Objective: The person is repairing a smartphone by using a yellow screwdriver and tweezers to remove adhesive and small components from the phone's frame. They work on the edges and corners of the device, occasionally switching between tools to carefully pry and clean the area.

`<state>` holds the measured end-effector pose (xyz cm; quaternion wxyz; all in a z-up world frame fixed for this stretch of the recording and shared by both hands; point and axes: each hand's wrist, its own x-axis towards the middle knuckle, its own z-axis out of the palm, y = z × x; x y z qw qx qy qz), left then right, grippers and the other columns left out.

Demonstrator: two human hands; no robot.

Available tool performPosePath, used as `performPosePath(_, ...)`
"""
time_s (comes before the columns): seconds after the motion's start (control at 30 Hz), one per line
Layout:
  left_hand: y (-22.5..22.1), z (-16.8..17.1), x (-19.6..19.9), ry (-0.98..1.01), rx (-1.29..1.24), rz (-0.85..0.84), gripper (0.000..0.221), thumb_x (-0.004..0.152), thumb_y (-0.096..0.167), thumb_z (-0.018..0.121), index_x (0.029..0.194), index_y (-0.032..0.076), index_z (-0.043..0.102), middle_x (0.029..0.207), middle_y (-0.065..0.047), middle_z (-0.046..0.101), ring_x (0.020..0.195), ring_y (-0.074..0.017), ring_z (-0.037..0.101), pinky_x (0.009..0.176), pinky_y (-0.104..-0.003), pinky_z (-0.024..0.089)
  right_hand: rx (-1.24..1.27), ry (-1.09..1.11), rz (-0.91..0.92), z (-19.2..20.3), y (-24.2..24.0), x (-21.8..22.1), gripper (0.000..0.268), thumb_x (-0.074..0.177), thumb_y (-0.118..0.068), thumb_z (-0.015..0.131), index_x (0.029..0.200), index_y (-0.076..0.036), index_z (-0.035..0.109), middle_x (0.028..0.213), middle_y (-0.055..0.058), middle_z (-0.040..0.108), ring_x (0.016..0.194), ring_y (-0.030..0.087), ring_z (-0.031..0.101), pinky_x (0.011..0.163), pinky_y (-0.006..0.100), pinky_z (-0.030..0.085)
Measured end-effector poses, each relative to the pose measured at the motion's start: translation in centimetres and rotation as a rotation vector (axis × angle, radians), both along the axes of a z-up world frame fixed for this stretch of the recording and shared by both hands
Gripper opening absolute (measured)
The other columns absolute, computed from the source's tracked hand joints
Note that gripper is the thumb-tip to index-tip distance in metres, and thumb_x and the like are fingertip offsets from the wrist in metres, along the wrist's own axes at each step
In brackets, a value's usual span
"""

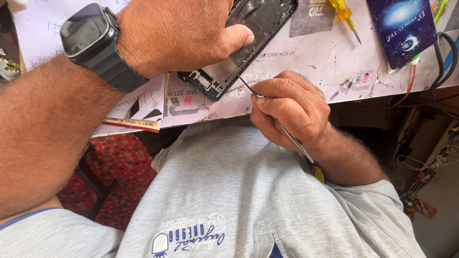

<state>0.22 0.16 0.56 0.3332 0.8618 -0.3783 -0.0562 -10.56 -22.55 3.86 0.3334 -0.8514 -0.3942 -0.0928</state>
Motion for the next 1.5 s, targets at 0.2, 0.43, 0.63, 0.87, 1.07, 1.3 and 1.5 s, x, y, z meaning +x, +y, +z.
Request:
performPosePath(0.2,0.0,-0.3,0.0,-0.016,-0.045,0.005,0.047,0.095,0.045,0.076,0.095,-0.002,0.075,0.069,-0.021,0.068,0.055,-0.0352,0.065,0.048,-0.046,0.051,0.034,-0.081,-0.108,-0.7,-2.0,0.9,0.024,0.095,0.012,0.073,0.092,-0.002,0.054,0.095,0.018,0.072,0.072,0.017,0.068,0.055,0.031,0.053)
performPosePath(0.43,0.0,-0.3,0.0,0.02,-0.02,0.013,0.047,0.096,0.044,0.076,0.097,-0.002,0.074,0.071,-0.021,0.068,0.056,-0.0351,0.065,0.048,-0.046,0.051,0.044,0.108,-0.014,1.2,0.0,0.4,0.025,0.094,0.009,0.078,0.094,-0.001,0.055,0.098,0.019,0.071,0.075,0.02,0.068,0.055,0.032,0.052)
performPosePath(0.63,0.1,-0.6,-0.1,-0.075,-0.038,0.004,0.047,0.098,0.045,0.077,0.097,-0.002,0.074,0.072,-0.019,0.068,0.056,-0.0331,0.065,0.048,-0.044,0.052,-0.013,0.112,-0.028,1.8,0.4,0.8,0.028,0.091,0.011,0.079,0.092,-0.001,0.054,0.095,0.02,0.072,0.072,0.021,0.068,0.058,0.035,0.051)
performPosePath(0.87,-0.1,-0.5,-0.2,-0.052,-0.032,0.022,0.046,0.096,0.045,0.077,0.098,-0.001,0.075,0.07,-0.019,0.068,0.054,-0.0334,0.064,0.046,-0.045,0.051,0.095,0.218,-0.045,1.5,0.1,1.1,0.028,0.093,0.011,0.077,0.093,-0.001,0.052,0.093,0.018,0.071,0.077,0.021,0.071,0.056,0.029,0.055)
performPosePath(1.07,0.0,-0.4,-0.1,-0.019,-0.013,0.019,0.046,0.097,0.045,0.077,0.099,-0.001,0.075,0.071,-0.019,0.068,0.056,-0.0334,0.065,0.048,-0.045,0.052,0.131,0.224,-0.04,1.1,0.2,0.9,0.025,0.09,0.013,0.073,0.091,-0.001,0.052,0.089,0.019,0.071,0.074,0.02,0.071,0.056,0.029,0.057)
performPosePath(1.3,-0.1,0.0,-0.1,0.009,-0.035,0.011,0.046,0.094,0.043,0.078,0.1,-0.003,0.073,0.074,-0.022,0.069,0.06,-0.0369,0.067,0.051,-0.047,0.053,0.141,0.216,-0.059,0.6,-0.6,1.4,0.026,0.091,0.015,0.072,0.09,-0.001,0.052,0.09,0.021,0.07,0.075,0.02,0.073,0.056,0.027,0.058)
performPosePath(1.5,-0.1,0.4,0.1,0.034,-0.028,0.006,0.046,0.093,0.042,0.078,0.097,-0.004,0.073,0.073,-0.023,0.068,0.06,-0.0381,0.067,0.052,-0.047,0.053,0.126,0.238,-0.063,0.9,-0.2,1.3,0.026,0.092,0.014,0.072,0.092,-0.001,0.051,0.092,0.02,0.071,0.077,0.022,0.073,0.057,0.03,0.059)
